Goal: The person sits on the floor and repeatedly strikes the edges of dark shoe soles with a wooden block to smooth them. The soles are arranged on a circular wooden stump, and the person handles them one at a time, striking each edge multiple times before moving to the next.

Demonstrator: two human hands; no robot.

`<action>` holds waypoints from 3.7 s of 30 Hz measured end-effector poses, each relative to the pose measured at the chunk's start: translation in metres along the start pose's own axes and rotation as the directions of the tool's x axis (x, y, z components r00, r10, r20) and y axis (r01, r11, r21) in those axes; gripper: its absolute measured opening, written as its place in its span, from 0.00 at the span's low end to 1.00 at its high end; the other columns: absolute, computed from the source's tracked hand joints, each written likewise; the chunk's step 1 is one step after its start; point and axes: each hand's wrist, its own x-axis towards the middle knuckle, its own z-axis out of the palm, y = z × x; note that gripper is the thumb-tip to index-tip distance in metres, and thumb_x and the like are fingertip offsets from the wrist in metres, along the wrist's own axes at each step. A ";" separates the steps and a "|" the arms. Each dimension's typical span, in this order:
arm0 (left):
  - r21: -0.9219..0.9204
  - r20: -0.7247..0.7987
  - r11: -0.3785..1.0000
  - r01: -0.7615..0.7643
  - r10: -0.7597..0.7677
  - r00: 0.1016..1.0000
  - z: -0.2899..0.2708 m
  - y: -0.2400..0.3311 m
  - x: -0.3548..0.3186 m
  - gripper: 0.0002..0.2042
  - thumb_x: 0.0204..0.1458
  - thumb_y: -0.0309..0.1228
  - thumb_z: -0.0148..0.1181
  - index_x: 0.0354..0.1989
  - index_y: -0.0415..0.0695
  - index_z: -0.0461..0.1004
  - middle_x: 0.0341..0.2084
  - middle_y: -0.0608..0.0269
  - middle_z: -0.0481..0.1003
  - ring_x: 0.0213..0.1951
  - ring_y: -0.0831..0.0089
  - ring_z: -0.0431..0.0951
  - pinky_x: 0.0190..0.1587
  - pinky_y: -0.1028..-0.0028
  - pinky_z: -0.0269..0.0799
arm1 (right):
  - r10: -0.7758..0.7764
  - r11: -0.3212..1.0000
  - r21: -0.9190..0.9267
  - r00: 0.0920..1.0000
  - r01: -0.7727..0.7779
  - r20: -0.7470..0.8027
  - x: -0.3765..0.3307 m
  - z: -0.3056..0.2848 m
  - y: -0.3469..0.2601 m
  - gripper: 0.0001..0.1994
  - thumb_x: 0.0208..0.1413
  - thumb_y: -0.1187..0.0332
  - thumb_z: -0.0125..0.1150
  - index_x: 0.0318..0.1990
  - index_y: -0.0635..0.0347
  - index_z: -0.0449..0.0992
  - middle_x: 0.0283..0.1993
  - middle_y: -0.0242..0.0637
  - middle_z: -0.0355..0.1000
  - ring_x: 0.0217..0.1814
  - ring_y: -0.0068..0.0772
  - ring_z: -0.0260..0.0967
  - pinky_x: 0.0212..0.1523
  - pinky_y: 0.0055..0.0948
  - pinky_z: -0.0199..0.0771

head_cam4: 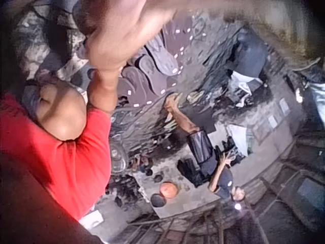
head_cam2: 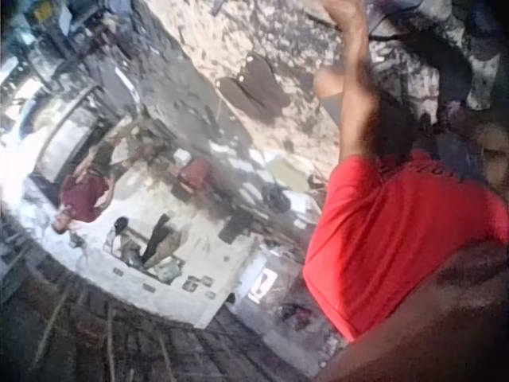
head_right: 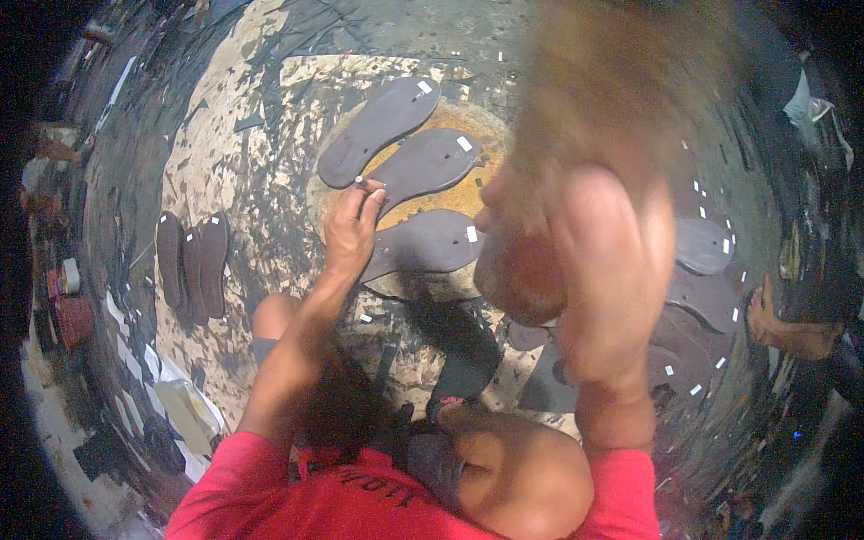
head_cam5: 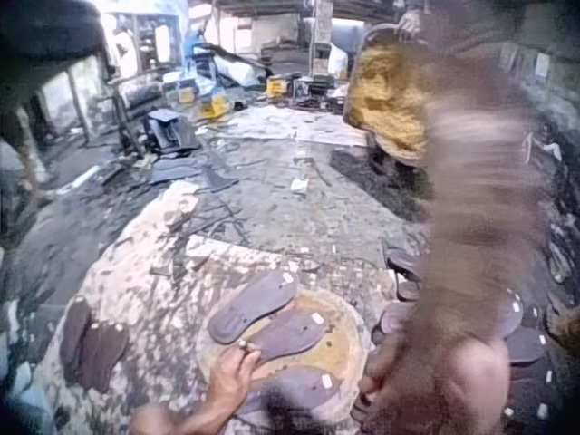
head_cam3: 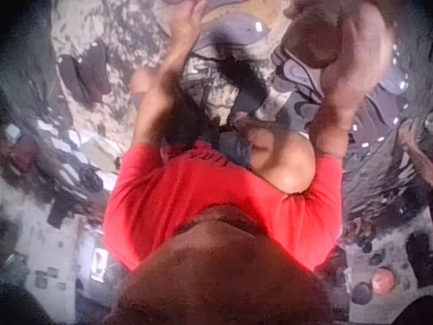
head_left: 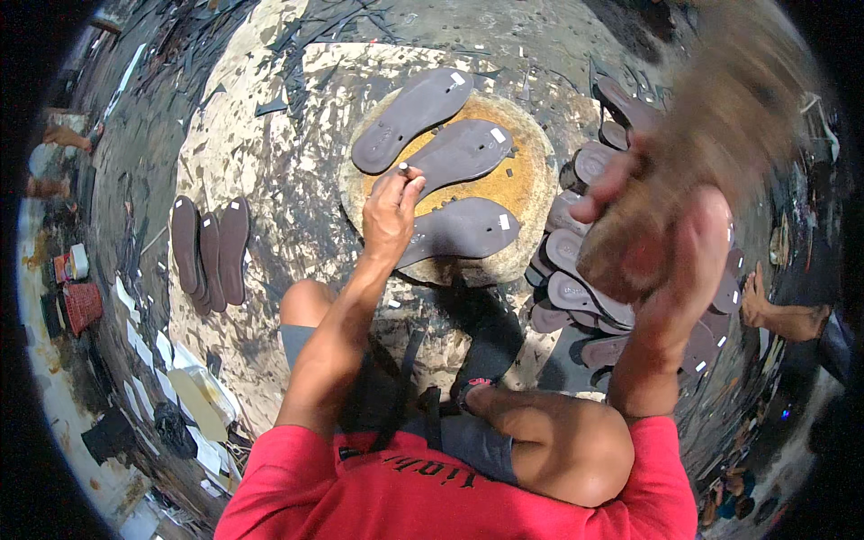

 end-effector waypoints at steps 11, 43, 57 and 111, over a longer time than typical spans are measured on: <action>-0.425 -0.252 0.890 0.167 -0.294 0.922 -0.013 0.022 0.022 0.11 0.67 0.35 0.57 0.43 0.39 0.78 0.35 0.55 0.79 0.36 0.62 0.80 0.41 0.63 0.76 | 0.720 0.693 -0.388 0.549 -0.608 0.424 -0.068 -0.041 0.200 0.31 0.72 0.42 0.48 0.53 0.69 0.76 0.43 0.38 0.77 0.46 0.25 0.71 0.48 0.31 0.73; -0.545 -0.002 0.774 0.324 -0.387 0.922 -0.032 0.021 -0.055 0.16 0.71 0.39 0.55 0.52 0.37 0.76 0.38 0.62 0.78 0.39 0.75 0.80 0.42 0.75 0.80 | 0.676 0.735 -0.395 0.645 -0.552 0.356 -0.148 -0.041 0.181 0.26 0.73 0.45 0.48 0.41 0.64 0.76 0.33 0.25 0.69 0.38 0.20 0.61 0.39 0.29 0.66; -0.034 0.184 0.991 0.126 -0.118 0.976 -0.045 0.030 -0.072 0.09 0.66 0.32 0.60 0.46 0.38 0.80 0.35 0.55 0.83 0.37 0.66 0.84 0.41 0.68 0.77 | 0.571 0.814 -0.150 0.729 -0.561 0.377 -0.078 -0.036 0.037 0.25 0.70 0.45 0.52 0.45 0.63 0.74 0.33 0.37 0.76 0.31 0.28 0.76 0.33 0.30 0.77; 0.265 0.506 0.856 -0.443 0.268 0.820 -0.012 0.098 0.100 0.44 0.42 0.30 0.75 0.72 0.43 0.60 0.63 0.41 0.71 0.63 0.43 0.72 0.68 0.53 0.67 | 0.261 0.953 -0.089 0.932 -0.290 -0.251 -0.103 -0.045 0.236 0.32 0.66 0.50 0.62 0.62 0.71 0.62 0.59 0.55 0.70 0.61 0.45 0.69 0.63 0.44 0.68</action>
